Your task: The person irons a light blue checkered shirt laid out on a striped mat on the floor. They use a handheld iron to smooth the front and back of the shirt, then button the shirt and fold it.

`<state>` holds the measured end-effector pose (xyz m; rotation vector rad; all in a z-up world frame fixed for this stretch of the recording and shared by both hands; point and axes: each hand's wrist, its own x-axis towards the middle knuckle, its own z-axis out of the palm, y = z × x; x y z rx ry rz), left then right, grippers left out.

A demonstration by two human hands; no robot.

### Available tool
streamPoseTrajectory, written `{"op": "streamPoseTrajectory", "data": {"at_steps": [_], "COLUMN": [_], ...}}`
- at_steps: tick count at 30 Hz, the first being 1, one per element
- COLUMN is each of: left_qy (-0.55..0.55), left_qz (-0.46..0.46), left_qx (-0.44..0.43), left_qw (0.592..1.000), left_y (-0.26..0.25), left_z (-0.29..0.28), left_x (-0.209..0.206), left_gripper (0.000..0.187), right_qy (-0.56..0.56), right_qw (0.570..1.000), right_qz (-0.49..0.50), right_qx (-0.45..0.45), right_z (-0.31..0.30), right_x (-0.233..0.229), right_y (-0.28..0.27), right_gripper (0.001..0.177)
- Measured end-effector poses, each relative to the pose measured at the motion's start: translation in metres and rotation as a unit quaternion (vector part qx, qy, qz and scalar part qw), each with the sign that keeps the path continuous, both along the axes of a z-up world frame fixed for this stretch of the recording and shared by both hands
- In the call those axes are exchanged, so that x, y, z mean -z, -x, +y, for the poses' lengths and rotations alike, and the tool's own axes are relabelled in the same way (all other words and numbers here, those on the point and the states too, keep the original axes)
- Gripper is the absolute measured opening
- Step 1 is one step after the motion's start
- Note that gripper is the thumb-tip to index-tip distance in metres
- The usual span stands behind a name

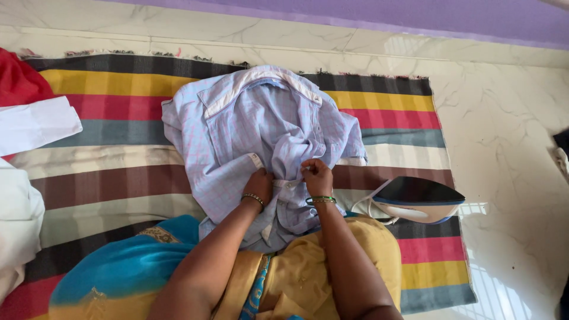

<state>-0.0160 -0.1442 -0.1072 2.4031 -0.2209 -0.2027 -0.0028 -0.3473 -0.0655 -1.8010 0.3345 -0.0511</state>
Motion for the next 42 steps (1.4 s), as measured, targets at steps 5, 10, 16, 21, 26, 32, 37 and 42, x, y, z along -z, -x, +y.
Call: {"op": "streamPoseTrajectory", "data": {"at_steps": [5,10,16,21,26,32,37,42], "left_qy": [-0.017,-0.019,0.137,0.293,0.319,0.365,0.37,0.447], "left_qz": [-0.017,-0.014,-0.077,-0.115,-0.067,-0.047,0.004,0.074], "left_qx": [0.022,0.034,-0.105,-0.177,-0.154,-0.108,-0.089,-0.088], "left_qw": [0.999,0.999,0.982,0.933,0.933,0.924,0.925,0.887], "left_y": [0.0,0.002,-0.016,-0.02,-0.003,0.032,0.07,0.094], "left_z": [0.0,0.0,0.015,0.036,0.046,0.051,0.066,0.063], "left_x": [0.005,0.011,-0.01,-0.064,-0.11,-0.145,-0.15,-0.131], "left_gripper": [0.022,0.022,0.012,0.006,0.007,0.009,0.009,0.01], "right_qy": [-0.014,-0.083,-0.263,-0.333,-0.428,-0.469,-0.457,-0.364], "right_qw": [1.0,0.995,0.96,0.941,0.904,0.883,0.874,0.931], "right_qz": [-0.013,-0.01,0.053,0.025,-0.002,-0.026,-0.149,-0.038], "right_qx": [0.001,0.053,0.079,0.055,-0.015,-0.024,-0.067,0.004], "right_z": [0.002,0.006,-0.002,-0.008,-0.013,-0.013,-0.006,0.018], "right_x": [-0.004,-0.02,-0.029,-0.029,-0.055,-0.088,-0.077,-0.099], "right_y": [0.0,0.002,0.001,-0.001,0.019,0.051,0.073,0.101], "right_gripper": [0.017,0.044,0.038,0.033,0.03,0.021,0.032,0.053]}}
